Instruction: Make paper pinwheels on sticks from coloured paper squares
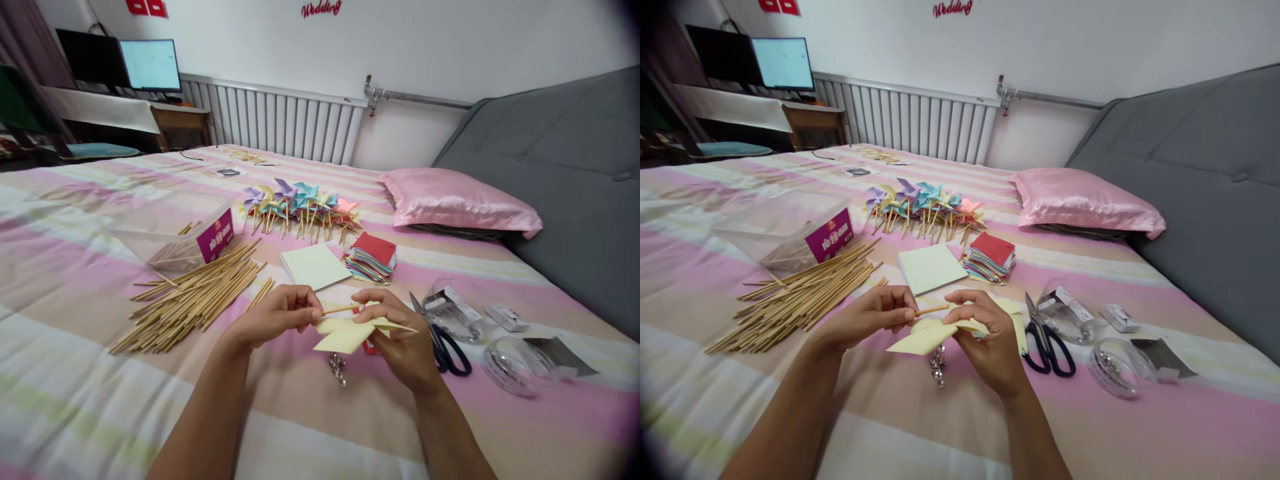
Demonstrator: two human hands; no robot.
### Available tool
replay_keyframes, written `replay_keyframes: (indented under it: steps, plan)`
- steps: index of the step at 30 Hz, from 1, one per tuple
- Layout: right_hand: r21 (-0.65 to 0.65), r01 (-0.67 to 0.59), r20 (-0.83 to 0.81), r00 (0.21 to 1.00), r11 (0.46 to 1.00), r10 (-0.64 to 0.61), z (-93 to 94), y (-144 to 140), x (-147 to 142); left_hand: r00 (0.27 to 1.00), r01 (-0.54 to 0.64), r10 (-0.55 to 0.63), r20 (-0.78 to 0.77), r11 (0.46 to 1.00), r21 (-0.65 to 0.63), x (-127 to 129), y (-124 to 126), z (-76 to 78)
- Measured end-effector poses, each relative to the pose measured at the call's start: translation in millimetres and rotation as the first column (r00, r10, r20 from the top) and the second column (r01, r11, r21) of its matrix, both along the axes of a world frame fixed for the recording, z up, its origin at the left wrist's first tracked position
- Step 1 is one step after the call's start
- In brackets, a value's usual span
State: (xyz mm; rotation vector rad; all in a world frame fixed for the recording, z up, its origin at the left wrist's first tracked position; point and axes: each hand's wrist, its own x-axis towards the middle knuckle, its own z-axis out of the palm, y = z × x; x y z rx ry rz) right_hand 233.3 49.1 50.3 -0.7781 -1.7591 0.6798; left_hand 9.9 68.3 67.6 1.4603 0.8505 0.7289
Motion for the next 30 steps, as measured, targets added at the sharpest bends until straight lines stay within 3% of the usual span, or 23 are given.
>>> replay_keyframes:
  steps: [10,30]
  plan:
    - [0.138,0.039,0.036,0.998,0.990,-0.044,3.6,-0.5,-1.4,0.998,0.049,-0.047,0.043,0.998,-0.047,-0.6,-0.7,-1.0]
    - [0.140,0.051,0.047,0.997,0.989,-0.058,3.2,-2.8,-3.3,0.998,0.043,-0.045,-0.044,0.999,-0.032,-1.8,0.4,-3.5]
